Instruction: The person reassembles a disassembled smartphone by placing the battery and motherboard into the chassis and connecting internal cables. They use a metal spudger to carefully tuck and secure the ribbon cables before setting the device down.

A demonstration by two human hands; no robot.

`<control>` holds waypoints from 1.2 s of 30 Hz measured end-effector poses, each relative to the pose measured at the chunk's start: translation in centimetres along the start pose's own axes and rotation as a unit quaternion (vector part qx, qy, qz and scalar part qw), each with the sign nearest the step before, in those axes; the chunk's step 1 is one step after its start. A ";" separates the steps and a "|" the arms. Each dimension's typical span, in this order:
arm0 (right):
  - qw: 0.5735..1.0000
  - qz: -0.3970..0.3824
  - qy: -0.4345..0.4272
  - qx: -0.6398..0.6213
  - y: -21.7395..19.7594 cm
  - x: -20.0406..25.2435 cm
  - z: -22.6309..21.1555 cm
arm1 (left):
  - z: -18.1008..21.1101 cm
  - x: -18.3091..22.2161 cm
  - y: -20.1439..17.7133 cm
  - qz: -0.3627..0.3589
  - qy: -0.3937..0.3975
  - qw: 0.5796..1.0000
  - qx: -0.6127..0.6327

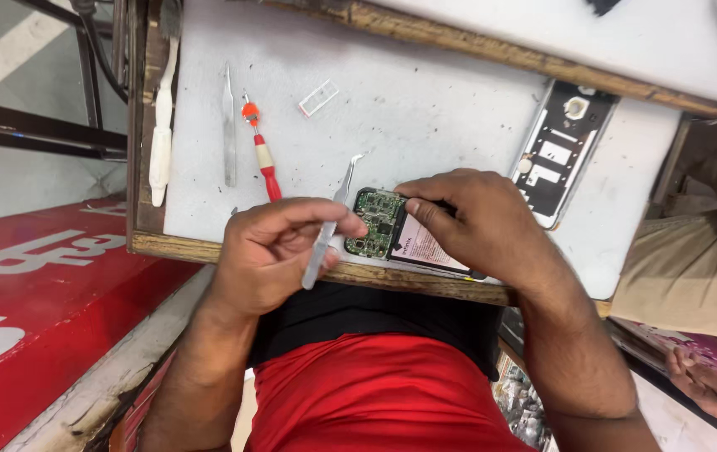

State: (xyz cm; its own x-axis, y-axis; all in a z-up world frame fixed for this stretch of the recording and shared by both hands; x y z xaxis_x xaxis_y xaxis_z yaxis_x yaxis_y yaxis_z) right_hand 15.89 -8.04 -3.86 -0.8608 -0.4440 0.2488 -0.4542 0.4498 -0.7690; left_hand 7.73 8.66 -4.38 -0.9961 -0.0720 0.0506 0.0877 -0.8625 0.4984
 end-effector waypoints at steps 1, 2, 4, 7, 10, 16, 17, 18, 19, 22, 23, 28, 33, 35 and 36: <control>1.000 -0.006 0.001 0.006 0.2 0.0 0.1 | 0.1 0.1 0.1 0.002 0.036 0.999 -0.020; 1.000 -0.005 0.003 -0.001 0.1 0.0 0.2 | 0.0 0.2 -0.1 0.018 0.057 0.994 -0.092; 1.000 -0.002 0.006 -0.015 0.1 -0.1 0.3 | 0.3 0.4 -0.2 0.048 0.098 0.966 -0.235; 1.000 -0.005 0.019 -0.012 0.2 -0.1 0.5 | -1.5 0.1 -0.7 0.094 0.012 0.944 -0.317; 1.000 -0.004 0.024 -0.004 0.3 -0.1 0.6 | 0.7 0.0 1.4 0.042 0.135 0.923 -0.358; 1.000 0.003 0.011 0.003 0.4 -0.2 0.7 | 1.4 0.0 2.6 0.021 0.185 0.904 -0.385; 1.000 0.006 0.004 0.004 0.3 -0.2 0.7 | 1.4 0.0 2.8 0.018 0.193 0.899 -0.393; 1.000 0.010 -0.003 0.005 0.2 -0.2 0.6 | 1.4 0.0 3.0 0.015 0.201 0.894 -0.401; 1.000 0.014 -0.010 0.006 0.2 -0.2 0.6 | 1.4 0.0 3.2 0.012 0.209 0.888 -0.409; 1.000 0.007 0.003 0.005 0.4 -0.1 1.0 | 1.4 0.1 3.4 0.014 0.217 0.885 -0.411; 1.000 0.005 0.006 0.006 0.5 -0.1 1.1 | 1.3 0.2 3.5 0.010 0.217 0.883 -0.416; 1.000 0.003 -0.003 0.010 0.6 -0.2 1.1 | 1.3 0.3 3.8 -0.005 0.228 0.881 -0.415; 1.000 0.003 0.009 0.006 0.7 -0.1 1.5 | 1.0 0.3 3.7 -0.010 0.225 0.878 -0.422; 1.000 0.011 -0.001 0.001 0.6 0.0 1.4 | 0.9 0.4 3.7 -0.009 0.220 0.880 -0.420; 1.000 0.020 -0.016 -0.003 0.5 0.0 1.0 | 0.9 0.4 3.6 -0.007 0.219 0.881 -0.419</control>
State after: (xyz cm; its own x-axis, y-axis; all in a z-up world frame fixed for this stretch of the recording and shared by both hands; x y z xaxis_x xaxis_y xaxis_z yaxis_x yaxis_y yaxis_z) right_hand 15.96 -8.62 -4.85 -0.8706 -0.4501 0.1988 -0.4211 0.4726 -0.7742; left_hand 7.69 5.99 -1.76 -0.9206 -0.0875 -0.3805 0.2224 -0.9185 -0.3269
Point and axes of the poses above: each hand's wrist, its own x-axis away from the middle knuckle, its own y-axis out of the palm, z = x × y, the point moved 10 cm from there along -x, towards the middle knuckle, and after that the axes turned 13 degrees about z, right-handed, at the moved point
